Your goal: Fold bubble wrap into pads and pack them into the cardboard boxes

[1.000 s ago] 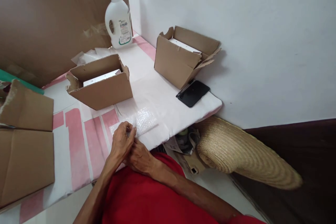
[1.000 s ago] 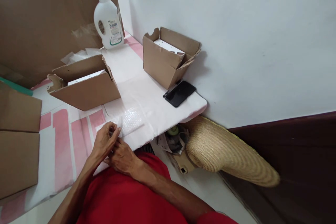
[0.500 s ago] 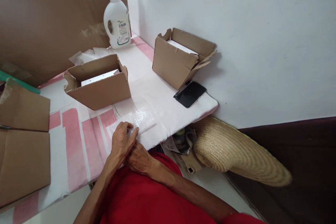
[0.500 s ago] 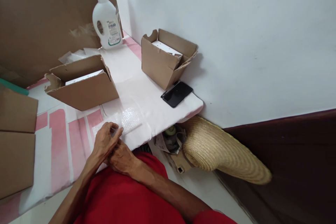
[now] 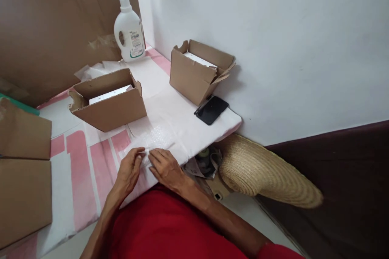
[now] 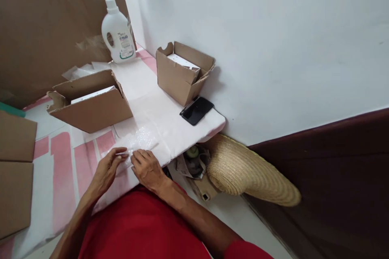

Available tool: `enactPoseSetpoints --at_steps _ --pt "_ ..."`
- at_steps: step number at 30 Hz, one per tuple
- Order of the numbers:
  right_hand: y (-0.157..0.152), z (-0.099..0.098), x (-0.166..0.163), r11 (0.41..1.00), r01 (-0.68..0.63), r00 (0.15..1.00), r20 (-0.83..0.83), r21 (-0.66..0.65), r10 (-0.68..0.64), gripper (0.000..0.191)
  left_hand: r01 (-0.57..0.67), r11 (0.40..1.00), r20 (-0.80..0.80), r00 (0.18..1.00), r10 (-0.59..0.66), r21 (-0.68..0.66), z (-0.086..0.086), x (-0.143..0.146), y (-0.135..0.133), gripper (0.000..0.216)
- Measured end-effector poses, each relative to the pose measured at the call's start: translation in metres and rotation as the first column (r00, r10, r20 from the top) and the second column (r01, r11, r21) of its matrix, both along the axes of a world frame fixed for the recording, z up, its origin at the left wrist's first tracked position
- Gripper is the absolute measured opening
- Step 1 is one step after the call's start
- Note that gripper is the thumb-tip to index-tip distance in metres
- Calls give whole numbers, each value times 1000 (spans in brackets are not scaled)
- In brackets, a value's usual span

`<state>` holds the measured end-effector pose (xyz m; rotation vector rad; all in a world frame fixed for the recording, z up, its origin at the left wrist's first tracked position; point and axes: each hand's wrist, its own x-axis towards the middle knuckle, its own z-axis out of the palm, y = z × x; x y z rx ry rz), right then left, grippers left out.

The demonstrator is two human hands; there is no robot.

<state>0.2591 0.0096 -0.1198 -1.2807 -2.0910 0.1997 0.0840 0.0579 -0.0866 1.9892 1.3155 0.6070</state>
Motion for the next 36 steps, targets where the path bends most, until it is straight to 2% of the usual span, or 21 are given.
enactPoseSetpoints --at_steps 3,5,7,9,11,13,17,19,24,28,30,32,34,36 --pt "3 -14 1 998 -23 999 42 -50 25 29 -12 999 23 1000 10 50 3 -16 3 28" --pt "2 -19 4 998 -38 999 22 -54 39 31 19 983 -47 999 -11 182 3 -31 4 28" --pt "0 -22 6 998 -51 999 7 -34 52 32 114 927 -243 970 -26 358 1 -48 4 33" --pt "-1 -26 7 998 -54 999 3 -13 54 33 273 844 -464 885 -32 462 -2 -63 4 41" --pt "0 -28 7 998 -57 998 0 -7 57 34 398 784 -583 811 -58 476 -5 -74 3 46" --pt "0 -31 7 998 -63 998 -12 -5 63 34 482 730 -623 776 -98 485 -6 -80 4 46" --pt "1 -33 9 998 -70 995 -66 -1 70 35 556 638 -627 766 -143 533 -3 -83 7 44" --pt "1 -33 13 996 -85 991 -100 -3 84 35 565 614 -609 775 -167 551 3 -80 2 44" --pt "-5 -30 22 983 -182 949 -262 -8 174 33 478 681 -471 855 -216 555 32 -57 -36 33" --pt "-18 -22 23 977 -212 896 -404 -25 184 30 369 797 -229 929 -292 479 54 -32 -54 32" --pt "-23 -16 21 977 -179 873 -477 -114 104 29 268 871 -101 963 -249 411 57 -22 -47 31" --pt "-26 -13 19 970 -89 866 -499 -226 -36 23 149 926 -18 988 -153 347 55 -14 -31 27" --pt "-25 -13 15 949 34 860 -474 -314 -188 19 41 953 25 998 -51 300 48 -7 -12 26" --pt "-22 -14 10 925 138 847 -443 -353 -295 20 -25 951 47 999 11 309 40 -1 2 30"
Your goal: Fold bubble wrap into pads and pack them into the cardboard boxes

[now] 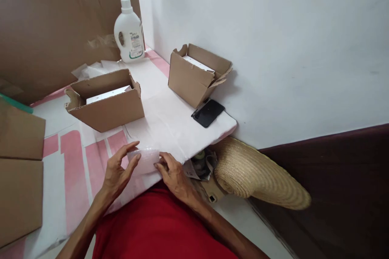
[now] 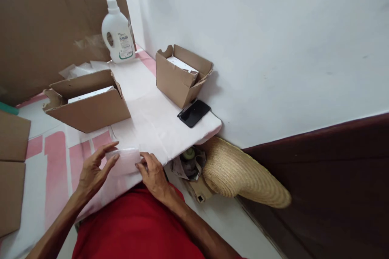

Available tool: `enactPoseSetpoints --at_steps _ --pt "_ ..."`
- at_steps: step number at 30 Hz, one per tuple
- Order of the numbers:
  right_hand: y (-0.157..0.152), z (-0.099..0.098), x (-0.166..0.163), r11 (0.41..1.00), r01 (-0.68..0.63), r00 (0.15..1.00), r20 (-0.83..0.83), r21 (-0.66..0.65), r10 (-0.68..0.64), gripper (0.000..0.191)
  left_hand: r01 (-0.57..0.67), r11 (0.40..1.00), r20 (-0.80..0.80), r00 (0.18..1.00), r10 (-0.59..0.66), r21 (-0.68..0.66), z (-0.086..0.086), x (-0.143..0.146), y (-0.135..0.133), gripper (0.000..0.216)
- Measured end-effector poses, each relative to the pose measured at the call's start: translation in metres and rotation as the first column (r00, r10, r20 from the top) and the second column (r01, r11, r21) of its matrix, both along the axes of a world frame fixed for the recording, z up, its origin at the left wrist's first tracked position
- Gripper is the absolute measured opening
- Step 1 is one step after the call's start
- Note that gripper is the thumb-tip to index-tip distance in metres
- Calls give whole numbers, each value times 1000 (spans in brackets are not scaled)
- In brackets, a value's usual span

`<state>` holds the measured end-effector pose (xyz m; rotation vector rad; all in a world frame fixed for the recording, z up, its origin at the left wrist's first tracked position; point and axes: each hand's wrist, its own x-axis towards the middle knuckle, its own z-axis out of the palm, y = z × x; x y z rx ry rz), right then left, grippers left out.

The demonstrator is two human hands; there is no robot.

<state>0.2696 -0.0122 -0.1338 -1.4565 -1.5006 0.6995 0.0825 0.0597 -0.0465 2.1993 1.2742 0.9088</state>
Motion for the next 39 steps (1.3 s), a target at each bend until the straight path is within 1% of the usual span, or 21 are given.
enactPoseSetpoints --at_steps 2,4,5,6,8,9,12,14,15,16,18,20,22,25,28,30,31,33,35,38,39 --pt "5 -2 -4 998 62 998 18 -16 -62 20 -39 993 -23 999 42 113 -8 4 4 39" --pt "9 -2 -6 997 82 996 43 -9 -81 19 -58 955 -97 991 89 290 -17 7 -2 49" --pt "10 -2 -6 997 78 995 58 -7 -77 20 -30 933 -152 984 90 359 -23 8 -7 54" --pt "11 -1 -6 997 70 995 75 -8 -69 20 21 918 -218 973 72 395 -30 9 -12 58" --pt "12 0 -6 998 62 992 109 -17 -59 20 122 917 -343 939 17 379 -46 11 -22 64" --pt "11 1 -6 998 63 991 122 -30 -59 20 140 928 -391 920 7 346 -55 12 -25 66" --pt "7 4 -7 995 93 986 142 -41 -86 24 78 964 -480 875 56 255 -79 15 -28 71" --pt "5 8 -8 991 129 975 181 22 -131 33 63 974 -506 861 56 217 -90 15 -27 71" --pt "4 10 -9 989 126 966 219 71 -139 39 65 976 -511 858 50 206 -93 15 -27 69" --pt "5 12 -10 988 94 955 268 120 -124 44 69 977 -513 857 45 202 -96 14 -27 68" --pt "9 14 -11 986 -42 922 387 163 -25 53 72 974 -508 860 48 214 -101 13 -28 67" --pt "15 11 -14 977 -173 871 483 122 94 63 71 967 -497 865 61 243 -105 12 -28 69" --pt "20 5 -16 974 -221 827 539 52 159 73 61 963 -483 872 77 264 -109 12 -28 72" --pt "24 -7 -20 977 -214 794 582 4 172 78 33 972 -483 871 86 233 -112 13 -26 73" --pt "23 -12 -20 979 -203 796 587 24 150 76 12 985 -495 866 76 173 -109 11 -25 73" --pt "27 -8 -16 979 -199 807 574 47 137 70 40 988 -490 871 40 150 -103 9 -24 77" --pt "31 -4 -13 979 -198 813 567 53 134 64 64 987 -483 875 17 150 -98 7 -24 80" --pt "44 6 -7 978 -207 817 557 38 152 48 106 975 -456 890 -5 195 -89 3 -25 80" --pt "61 19 -1 969 -246 813 545 3 204 38 127 954 -427 904 1 270 -79 -3 -26 68" --pt "90 36 7 950 -304 804 516 -68 294 33 158 923 -415 910 2 351 -69 -14 -27 36" --pt "99 39 9 946 -310 803 507 -95 314 32 182 911 -426 905 -8 370 -66 -18 -27 31"
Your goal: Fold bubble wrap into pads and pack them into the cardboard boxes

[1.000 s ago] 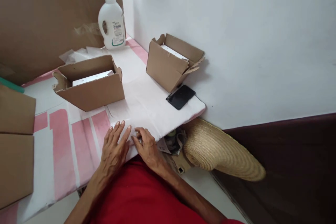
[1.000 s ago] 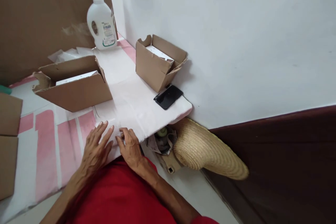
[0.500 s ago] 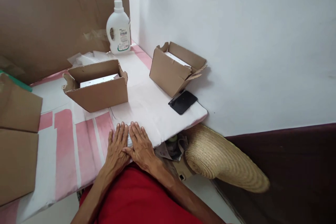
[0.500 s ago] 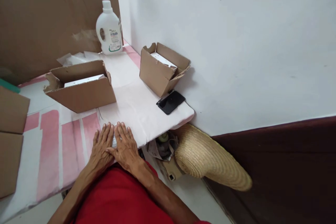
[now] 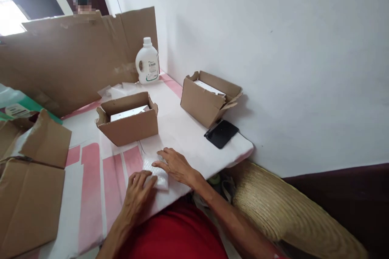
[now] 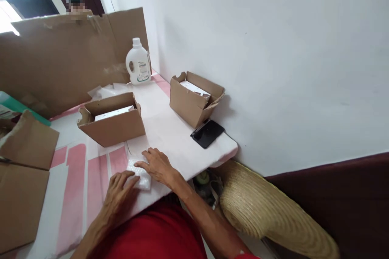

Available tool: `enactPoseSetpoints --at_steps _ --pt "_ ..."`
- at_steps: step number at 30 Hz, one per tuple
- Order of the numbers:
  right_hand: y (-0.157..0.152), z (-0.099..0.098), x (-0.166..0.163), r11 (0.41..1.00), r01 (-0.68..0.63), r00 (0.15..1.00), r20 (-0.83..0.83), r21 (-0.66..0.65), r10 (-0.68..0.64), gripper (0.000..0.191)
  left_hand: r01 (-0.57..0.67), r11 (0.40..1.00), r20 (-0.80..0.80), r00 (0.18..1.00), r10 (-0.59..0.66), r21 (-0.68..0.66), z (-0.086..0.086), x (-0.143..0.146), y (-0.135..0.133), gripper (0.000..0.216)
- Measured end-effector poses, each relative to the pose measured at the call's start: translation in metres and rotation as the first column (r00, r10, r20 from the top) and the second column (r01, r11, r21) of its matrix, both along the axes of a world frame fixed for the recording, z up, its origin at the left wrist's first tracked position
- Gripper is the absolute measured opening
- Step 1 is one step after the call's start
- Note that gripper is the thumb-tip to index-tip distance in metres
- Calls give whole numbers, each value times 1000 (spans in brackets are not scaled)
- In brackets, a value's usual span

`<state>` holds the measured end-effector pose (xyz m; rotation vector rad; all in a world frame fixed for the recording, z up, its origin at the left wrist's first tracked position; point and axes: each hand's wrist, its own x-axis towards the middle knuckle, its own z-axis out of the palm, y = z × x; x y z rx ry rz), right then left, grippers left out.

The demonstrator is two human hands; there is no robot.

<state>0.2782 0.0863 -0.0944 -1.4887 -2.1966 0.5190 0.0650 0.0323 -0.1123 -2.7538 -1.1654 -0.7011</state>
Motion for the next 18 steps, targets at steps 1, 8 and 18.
enactPoseSetpoints --at_steps 1,8,18 --pt "7 3 2 1000 -2 1000 1 -30 2 31 23 999 -12 1000 -22 27 3 -4 0 32" --pt "32 28 17 907 -255 889 -449 -335 84 54 64 950 31 997 -77 305 52 -19 19 52" --pt "100 155 -6 940 -298 481 -877 -167 -4 30 -103 835 134 990 36 540 165 -44 123 57"
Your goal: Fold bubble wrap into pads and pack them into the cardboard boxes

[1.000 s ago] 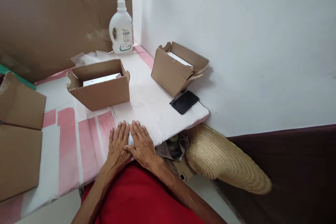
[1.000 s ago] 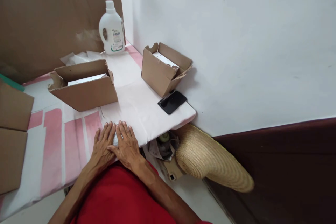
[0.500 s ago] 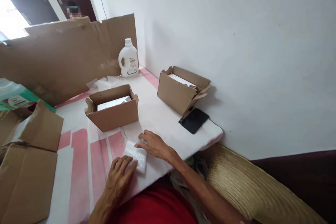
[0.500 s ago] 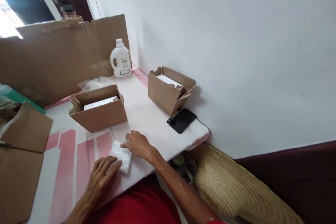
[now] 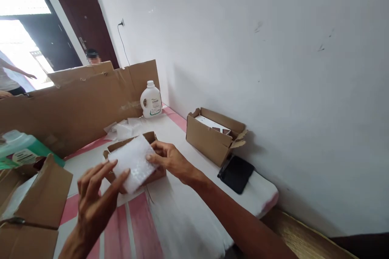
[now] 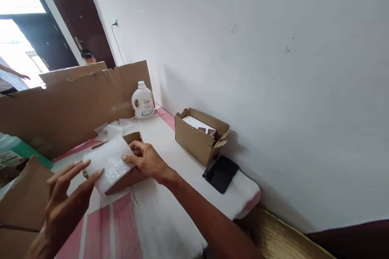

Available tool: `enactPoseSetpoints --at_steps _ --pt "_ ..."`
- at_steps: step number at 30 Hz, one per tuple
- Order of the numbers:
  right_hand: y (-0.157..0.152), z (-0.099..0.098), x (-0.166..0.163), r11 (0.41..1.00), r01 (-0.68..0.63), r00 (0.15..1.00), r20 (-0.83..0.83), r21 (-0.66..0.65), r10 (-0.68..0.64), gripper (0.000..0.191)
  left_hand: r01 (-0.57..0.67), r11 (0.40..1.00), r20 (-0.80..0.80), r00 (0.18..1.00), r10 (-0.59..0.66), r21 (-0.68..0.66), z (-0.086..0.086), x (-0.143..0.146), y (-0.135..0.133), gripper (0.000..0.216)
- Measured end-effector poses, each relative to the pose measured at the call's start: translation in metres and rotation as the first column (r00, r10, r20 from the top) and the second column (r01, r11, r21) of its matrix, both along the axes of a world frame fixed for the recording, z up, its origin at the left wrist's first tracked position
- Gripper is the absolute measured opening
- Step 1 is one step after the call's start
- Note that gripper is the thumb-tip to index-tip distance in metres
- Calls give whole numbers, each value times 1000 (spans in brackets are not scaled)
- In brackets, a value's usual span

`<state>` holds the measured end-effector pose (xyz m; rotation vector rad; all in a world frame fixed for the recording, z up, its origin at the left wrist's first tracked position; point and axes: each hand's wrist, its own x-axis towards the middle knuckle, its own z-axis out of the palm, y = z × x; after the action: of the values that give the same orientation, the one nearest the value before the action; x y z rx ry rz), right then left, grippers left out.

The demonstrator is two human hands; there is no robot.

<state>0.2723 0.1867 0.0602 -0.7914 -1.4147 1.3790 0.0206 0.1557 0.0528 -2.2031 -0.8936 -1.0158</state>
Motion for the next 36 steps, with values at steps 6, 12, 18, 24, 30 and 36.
enactPoseSetpoints --at_steps 6,12,18,24,30,36 --pt "54 19 -29 936 167 577 739 310 -348 28 8 987 -154 988 -34 -162 16 -21 77 32" --pt "64 12 -40 966 128 345 903 224 -256 33 -91 831 -248 967 -57 -549 -3 -35 112 38" --pt "70 25 -27 945 16 427 853 326 -301 22 -1 599 -48 997 -61 -801 32 -29 110 39" --pt "97 -3 -30 927 -272 463 880 258 -109 46 -115 441 -150 988 -45 -890 18 -4 119 42" --pt "94 2 -17 927 -241 610 788 288 -86 37 -79 446 -103 994 -30 -891 23 -12 116 49" --pt "54 -31 29 821 531 802 189 210 -567 43 -16 571 351 774 527 -821 1 -46 54 64"
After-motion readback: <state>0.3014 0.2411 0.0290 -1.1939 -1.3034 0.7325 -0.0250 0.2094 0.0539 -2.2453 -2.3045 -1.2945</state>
